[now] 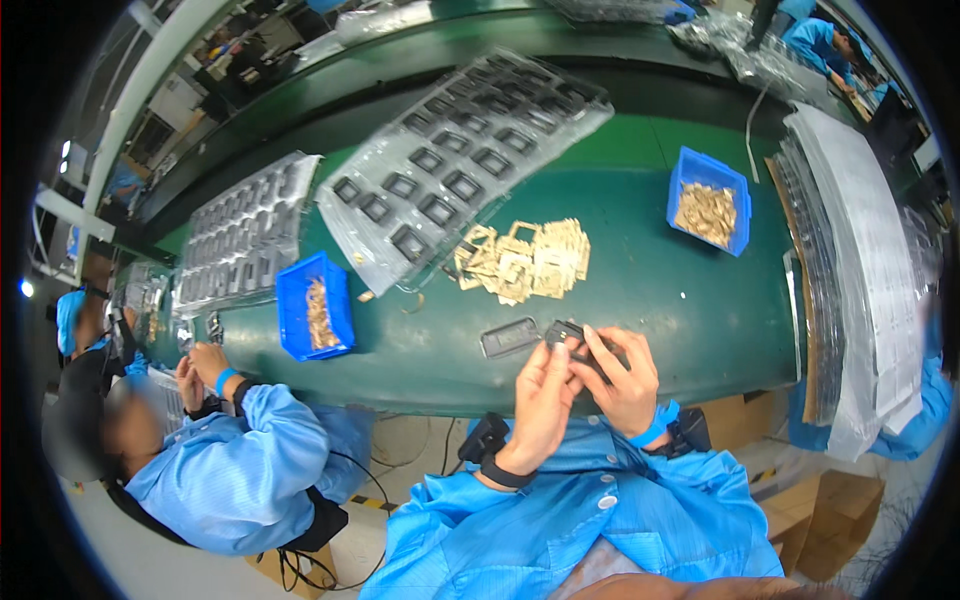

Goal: Assembling small plastic components into cases on a production line.

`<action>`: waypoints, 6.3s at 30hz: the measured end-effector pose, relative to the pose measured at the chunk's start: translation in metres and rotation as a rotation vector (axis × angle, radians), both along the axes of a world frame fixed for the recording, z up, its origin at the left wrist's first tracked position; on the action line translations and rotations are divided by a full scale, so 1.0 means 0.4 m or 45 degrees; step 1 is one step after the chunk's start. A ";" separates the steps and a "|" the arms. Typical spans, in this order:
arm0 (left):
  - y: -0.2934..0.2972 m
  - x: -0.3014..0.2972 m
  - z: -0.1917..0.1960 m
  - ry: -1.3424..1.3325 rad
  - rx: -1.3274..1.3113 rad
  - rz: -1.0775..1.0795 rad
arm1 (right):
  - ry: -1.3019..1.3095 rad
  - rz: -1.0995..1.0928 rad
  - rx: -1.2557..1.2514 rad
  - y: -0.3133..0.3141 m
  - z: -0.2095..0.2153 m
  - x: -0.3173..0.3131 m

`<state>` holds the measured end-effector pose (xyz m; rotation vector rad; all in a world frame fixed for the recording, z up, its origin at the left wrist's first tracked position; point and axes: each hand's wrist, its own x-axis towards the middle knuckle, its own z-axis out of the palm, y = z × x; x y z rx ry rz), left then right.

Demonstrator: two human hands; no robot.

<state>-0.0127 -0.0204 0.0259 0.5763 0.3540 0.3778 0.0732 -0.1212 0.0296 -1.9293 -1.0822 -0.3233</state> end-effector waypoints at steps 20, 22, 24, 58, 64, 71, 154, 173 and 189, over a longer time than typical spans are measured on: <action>0.041 -0.027 -0.028 0.240 0.291 -0.170 | 0.174 0.377 -0.231 -0.058 0.066 0.007; 0.038 -0.030 -0.032 0.251 0.251 -0.166 | 0.091 0.374 -0.289 -0.062 0.066 0.009; 0.032 -0.031 -0.030 0.255 0.254 -0.161 | 0.064 0.375 -0.324 -0.072 0.065 0.000; -0.016 -0.041 -0.010 0.436 0.549 -0.362 | 0.062 0.485 -0.401 -0.063 0.076 0.102; -0.015 -0.039 -0.003 0.474 0.566 -0.328 | 0.028 0.425 -0.333 -0.056 0.074 0.096; -0.019 -0.038 -0.012 0.463 0.564 -0.284 | -0.099 0.429 -0.377 -0.051 0.070 0.092; 0.044 -0.064 0.002 0.434 0.568 -0.309 | 1.358 0.482 -0.131 -0.095 -0.021 0.042; 0.026 -0.053 -0.035 0.414 0.542 -0.188 | 1.219 0.418 -0.237 -0.089 -0.007 0.040; 0.003 -0.005 0.004 0.529 0.803 -0.230 | 0.766 0.422 -0.147 -0.133 0.018 0.071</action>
